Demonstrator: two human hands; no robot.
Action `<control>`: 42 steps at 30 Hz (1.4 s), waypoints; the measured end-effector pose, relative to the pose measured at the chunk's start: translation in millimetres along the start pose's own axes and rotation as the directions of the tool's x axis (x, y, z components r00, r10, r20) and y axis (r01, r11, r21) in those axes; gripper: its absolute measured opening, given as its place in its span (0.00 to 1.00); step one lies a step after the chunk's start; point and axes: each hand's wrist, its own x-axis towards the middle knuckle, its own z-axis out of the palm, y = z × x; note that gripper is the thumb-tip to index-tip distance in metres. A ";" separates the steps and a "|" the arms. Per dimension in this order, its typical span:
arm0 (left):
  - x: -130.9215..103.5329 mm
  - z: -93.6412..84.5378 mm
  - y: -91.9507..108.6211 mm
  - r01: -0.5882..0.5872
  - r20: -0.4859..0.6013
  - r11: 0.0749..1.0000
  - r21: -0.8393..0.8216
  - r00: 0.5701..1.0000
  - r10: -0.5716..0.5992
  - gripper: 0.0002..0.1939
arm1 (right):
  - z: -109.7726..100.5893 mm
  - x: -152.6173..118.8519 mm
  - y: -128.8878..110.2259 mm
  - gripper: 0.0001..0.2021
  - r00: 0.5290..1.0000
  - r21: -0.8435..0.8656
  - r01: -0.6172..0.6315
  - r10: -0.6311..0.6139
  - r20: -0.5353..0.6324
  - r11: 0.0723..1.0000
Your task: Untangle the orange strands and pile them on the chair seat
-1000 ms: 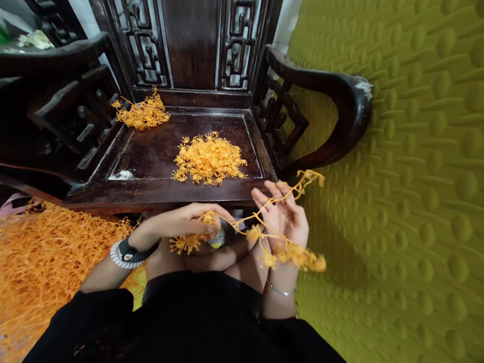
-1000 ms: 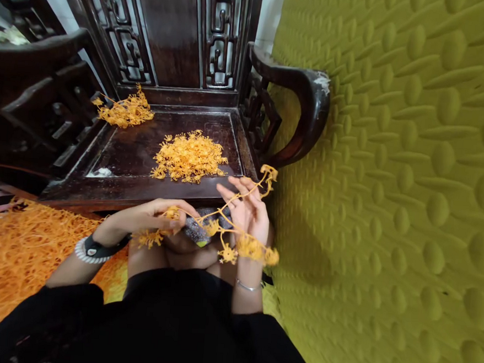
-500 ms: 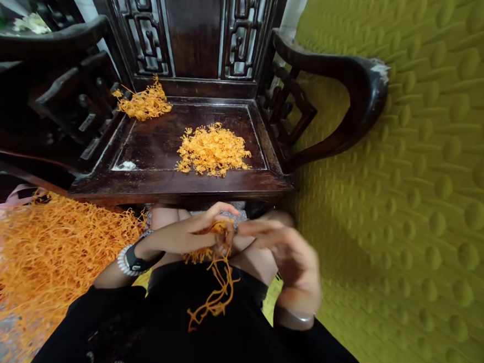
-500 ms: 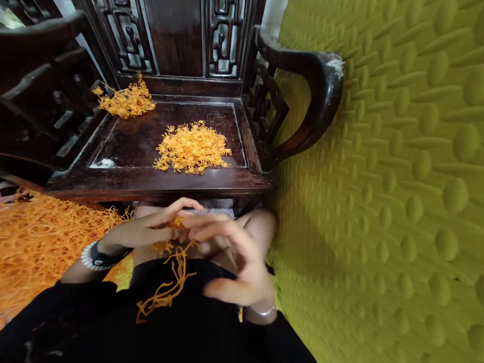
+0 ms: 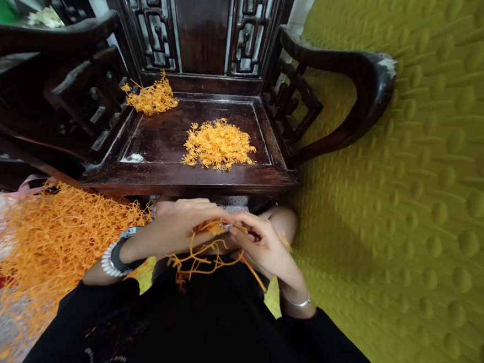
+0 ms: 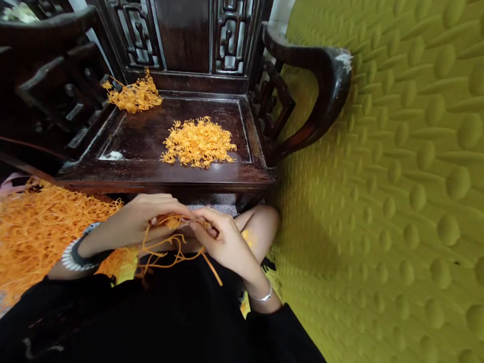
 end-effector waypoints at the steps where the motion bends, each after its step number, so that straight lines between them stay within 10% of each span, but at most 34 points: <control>1: -1.9 -3.7 -1.8 -0.010 0.026 1.000 0.004 1.000 0.010 0.14 | -1.7 -0.2 -1.9 0.07 0.999 -0.031 -0.028 0.029 0.038 0.999; 10: -11.5 -16.3 3.9 0.056 -0.046 0.995 -0.087 0.997 -0.060 0.20 | -7.4 1.6 -12.4 0.15 0.994 -0.254 -0.003 0.031 0.108 0.967; 21: -4.2 -3.2 -3.5 -0.081 -0.223 0.897 0.435 0.955 0.194 0.07 | 2.3 25.6 -2.6 0.11 0.979 -0.242 0.181 -0.151 0.137 0.953; 26: -14.4 -17.0 -13.1 -0.139 -0.342 0.814 0.564 0.858 0.383 0.09 | 13.2 23.1 -1.7 0.13 0.992 -0.126 0.114 -0.106 0.071 0.986; 29: -21.6 -24.1 -19.4 -0.075 -0.550 0.833 0.548 0.717 0.427 0.17 | 20.8 22.0 -2.6 0.14 0.994 -0.029 0.108 -0.108 -0.017 0.994; 33: -22.6 -7.7 -25.3 -0.118 -0.852 0.988 0.103 0.502 0.149 0.28 | 31.0 27.1 -2.7 0.21 0.986 0.060 0.121 -0.113 -0.120 0.991; 38: 1.5 44.3 -18.8 -0.311 -0.557 0.579 -0.754 0.771 -0.310 0.40 | 42.4 34.6 2.0 0.21 0.984 0.167 0.153 -0.135 -0.114 0.974; 42: 26.7 59.5 2.2 -0.370 -0.472 0.304 -0.878 0.776 -0.418 0.28 | 47.1 37.7 12.0 0.17 0.988 0.213 0.142 -0.125 -0.094 0.967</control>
